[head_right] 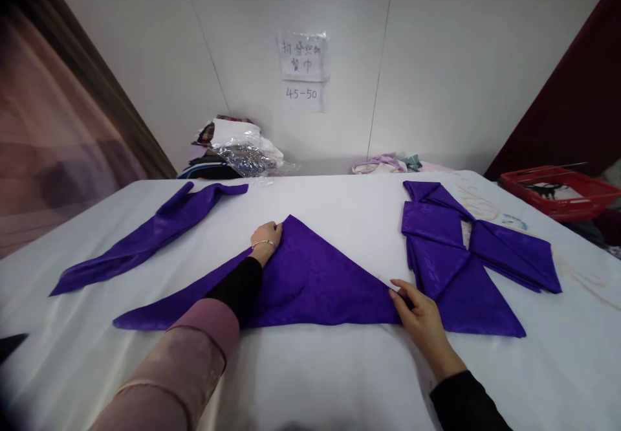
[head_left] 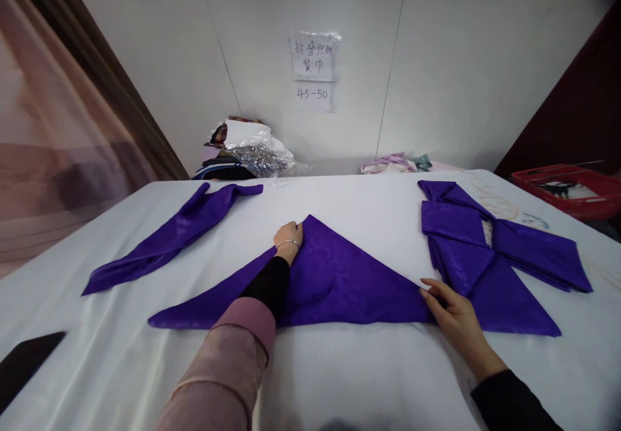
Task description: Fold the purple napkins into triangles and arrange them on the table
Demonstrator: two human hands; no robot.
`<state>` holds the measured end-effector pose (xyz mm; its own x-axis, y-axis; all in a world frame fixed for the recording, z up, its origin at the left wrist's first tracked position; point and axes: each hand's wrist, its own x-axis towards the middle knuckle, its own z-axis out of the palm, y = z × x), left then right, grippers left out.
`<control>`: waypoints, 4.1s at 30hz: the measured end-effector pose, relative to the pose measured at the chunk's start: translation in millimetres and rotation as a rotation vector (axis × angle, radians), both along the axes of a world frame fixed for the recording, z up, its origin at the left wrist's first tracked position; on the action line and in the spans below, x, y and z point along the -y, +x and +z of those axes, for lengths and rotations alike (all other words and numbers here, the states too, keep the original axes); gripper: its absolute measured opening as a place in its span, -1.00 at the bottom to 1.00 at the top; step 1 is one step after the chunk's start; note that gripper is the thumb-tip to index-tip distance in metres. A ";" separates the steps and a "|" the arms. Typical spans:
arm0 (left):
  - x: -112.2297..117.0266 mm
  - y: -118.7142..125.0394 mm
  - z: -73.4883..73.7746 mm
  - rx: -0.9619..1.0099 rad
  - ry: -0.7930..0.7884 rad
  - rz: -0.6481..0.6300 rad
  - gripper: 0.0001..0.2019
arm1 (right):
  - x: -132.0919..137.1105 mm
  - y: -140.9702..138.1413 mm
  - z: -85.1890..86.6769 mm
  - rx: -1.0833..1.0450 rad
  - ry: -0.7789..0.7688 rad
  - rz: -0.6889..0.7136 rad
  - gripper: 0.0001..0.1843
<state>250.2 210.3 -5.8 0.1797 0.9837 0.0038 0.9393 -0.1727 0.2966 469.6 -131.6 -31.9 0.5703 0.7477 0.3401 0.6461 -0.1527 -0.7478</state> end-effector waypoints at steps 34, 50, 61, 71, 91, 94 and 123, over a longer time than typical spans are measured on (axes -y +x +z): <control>42.9 33.1 -23.1 -0.126 0.035 -0.408 -0.18 | -0.8 5.8 -7.5 0.043 -0.030 -0.030 -0.57; 35.8 33.1 -20.2 -0.163 0.016 -0.396 -0.18 | 2.4 7.1 -3.0 0.087 -0.125 -0.078 -0.51; 34.2 30.5 -23.0 -0.160 0.031 -0.379 -0.16 | 1.5 19.0 -11.7 0.152 -0.350 -0.125 -0.49; 28.3 31.4 -11.0 -0.190 0.030 -0.375 -0.16 | 2.1 20.8 -20.4 0.279 -0.390 -0.148 -0.54; 27.2 28.7 -19.2 -0.170 0.047 -0.356 -0.14 | 2.4 26.0 -23.6 0.188 -0.234 -0.081 -0.59; 26.5 28.7 -20.3 -0.174 0.043 -0.357 -0.14 | 2.7 26.1 -23.4 0.189 -0.208 -0.091 -0.59; 226.2 1.9 -5.0 0.107 -0.008 -0.965 -0.29 | -4.4 26.8 -5.5 -0.428 0.228 -0.227 -0.57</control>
<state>252.1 -15.9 -10.8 0.9086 0.4131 0.0615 0.3621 -0.8526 0.3767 496.4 -127.2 -37.4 0.8323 0.5238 0.1812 0.2456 -0.0556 -0.9678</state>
